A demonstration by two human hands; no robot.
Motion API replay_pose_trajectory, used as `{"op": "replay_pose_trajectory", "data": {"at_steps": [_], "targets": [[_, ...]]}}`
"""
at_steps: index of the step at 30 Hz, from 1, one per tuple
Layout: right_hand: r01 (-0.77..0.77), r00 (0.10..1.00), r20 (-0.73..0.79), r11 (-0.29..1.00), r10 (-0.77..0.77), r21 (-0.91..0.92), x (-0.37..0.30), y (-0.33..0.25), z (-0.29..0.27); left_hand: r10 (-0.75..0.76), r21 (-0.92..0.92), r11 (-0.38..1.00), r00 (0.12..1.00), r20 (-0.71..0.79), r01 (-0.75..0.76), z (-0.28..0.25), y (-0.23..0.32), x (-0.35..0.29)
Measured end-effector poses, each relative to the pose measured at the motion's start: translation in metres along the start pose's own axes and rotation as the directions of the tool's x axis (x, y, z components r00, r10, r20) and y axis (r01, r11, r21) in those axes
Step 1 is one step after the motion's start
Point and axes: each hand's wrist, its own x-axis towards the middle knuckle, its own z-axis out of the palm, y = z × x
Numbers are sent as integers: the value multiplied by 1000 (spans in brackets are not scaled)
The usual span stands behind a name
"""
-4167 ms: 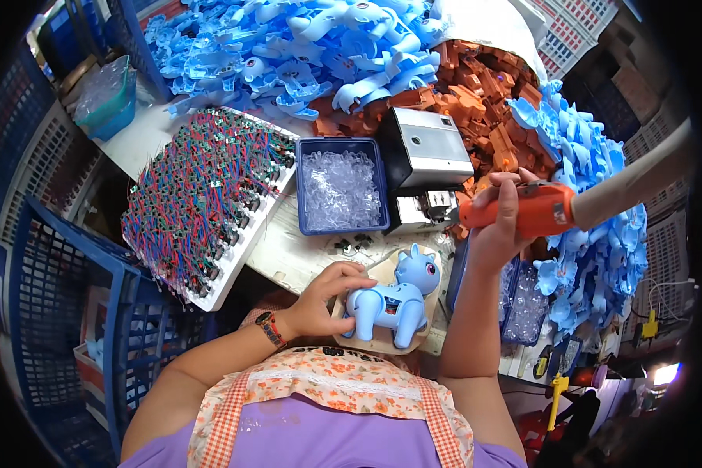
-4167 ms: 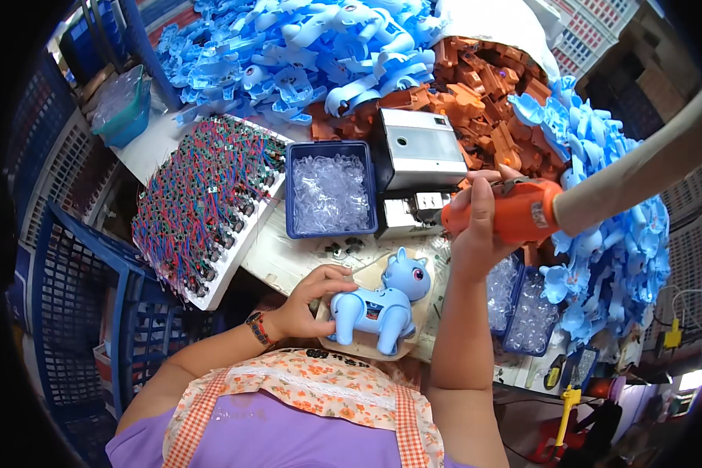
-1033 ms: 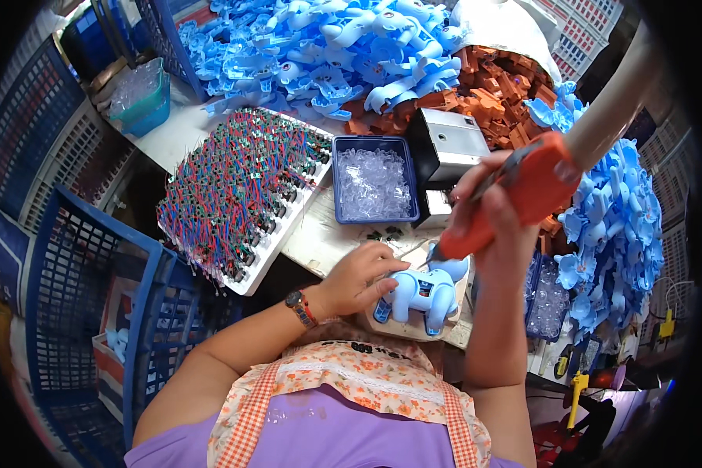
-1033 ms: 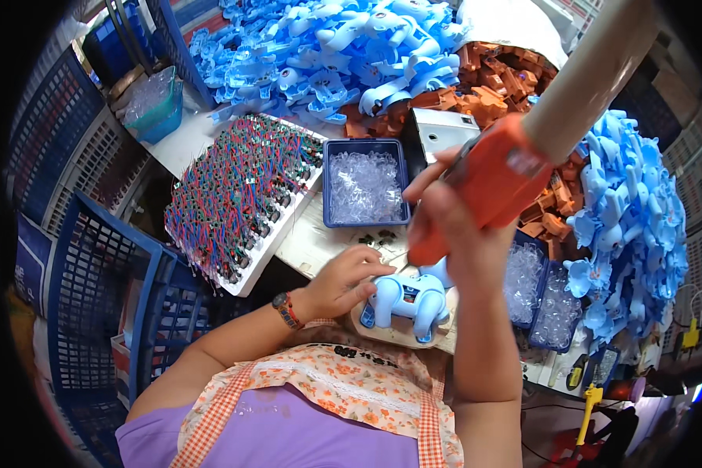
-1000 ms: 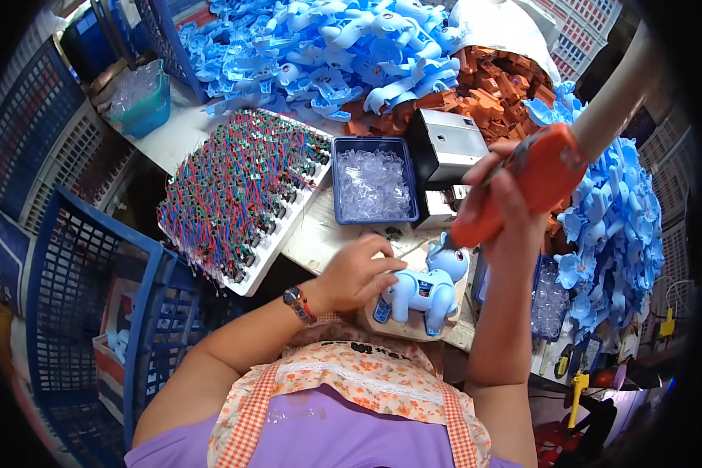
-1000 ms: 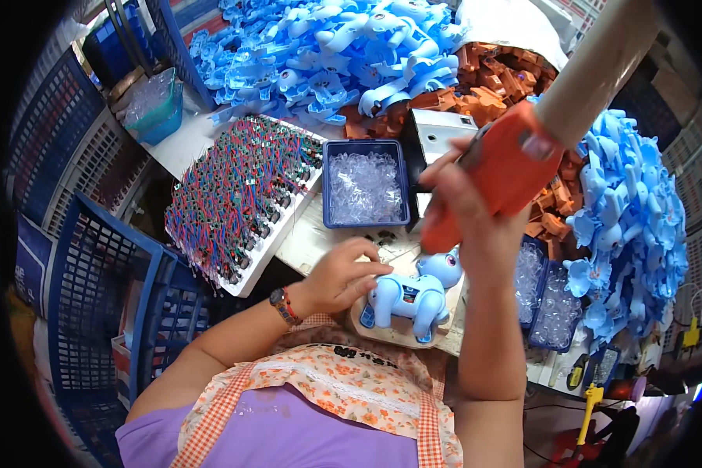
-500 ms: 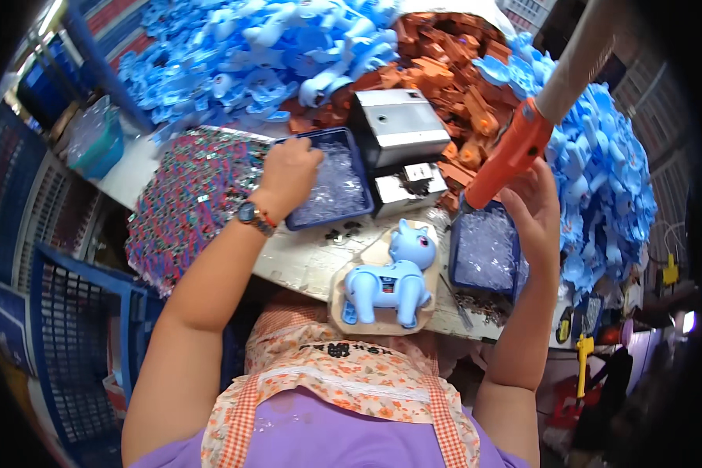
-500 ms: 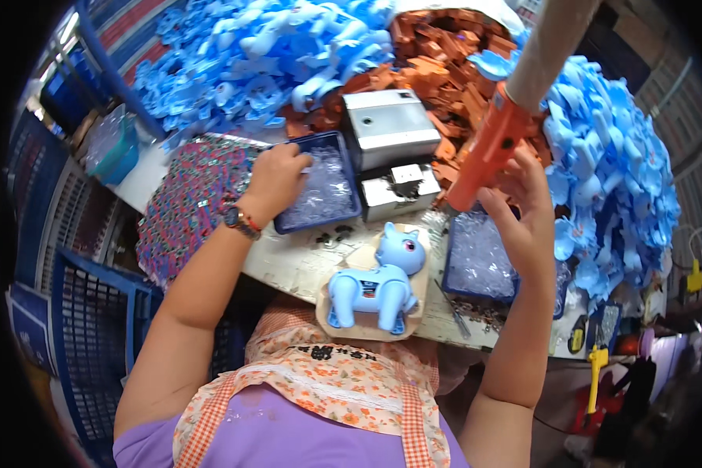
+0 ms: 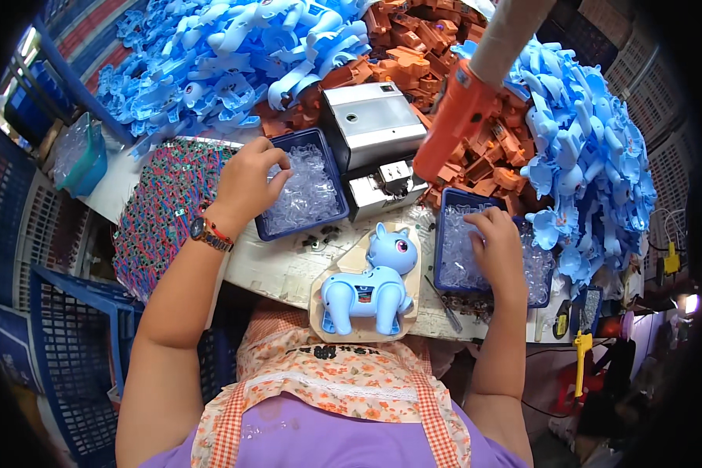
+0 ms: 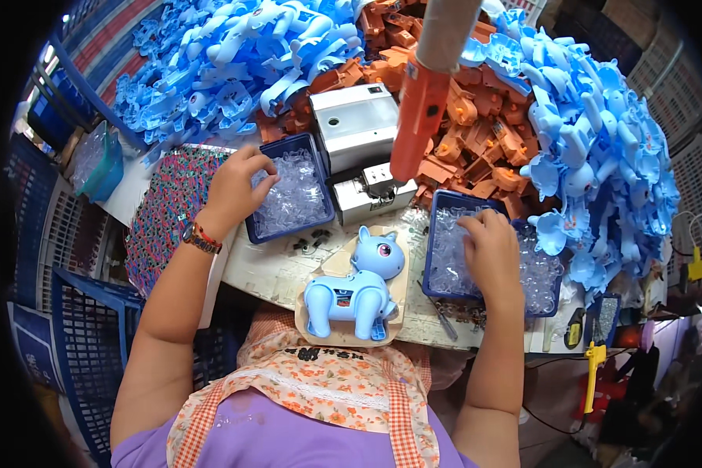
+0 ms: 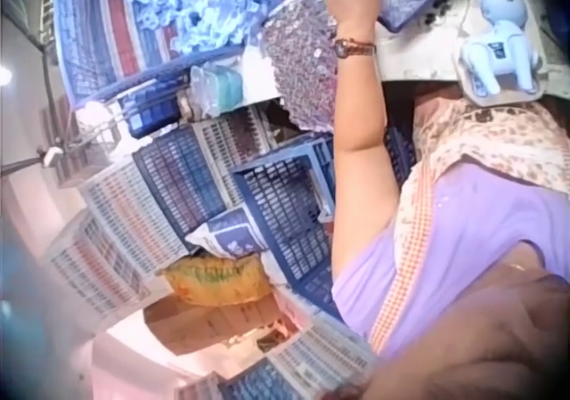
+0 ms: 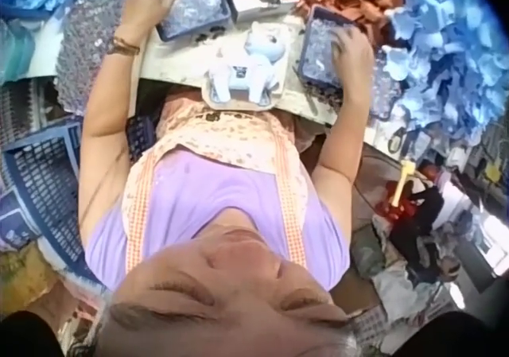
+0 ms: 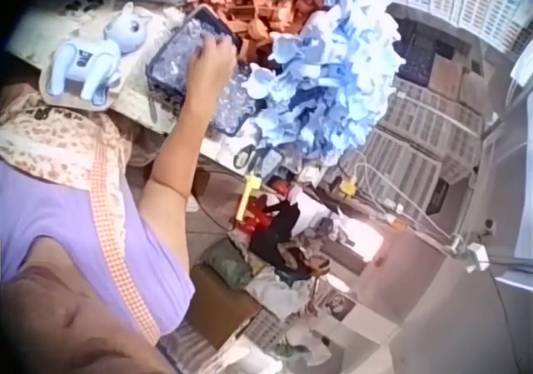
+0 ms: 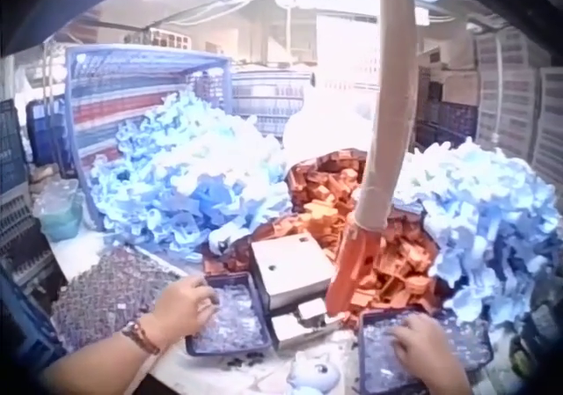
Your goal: Assembling plastic toy horses by attaching parts and decorative elements at a factory workbench.
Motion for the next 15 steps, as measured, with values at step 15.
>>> {"op": "replay_pose_trajectory", "data": {"at_steps": [15], "targets": [[78,997,20,995,-77,-67,2,-3,2,-126,-865,47,862,490,499,2,-4,-28]]}}
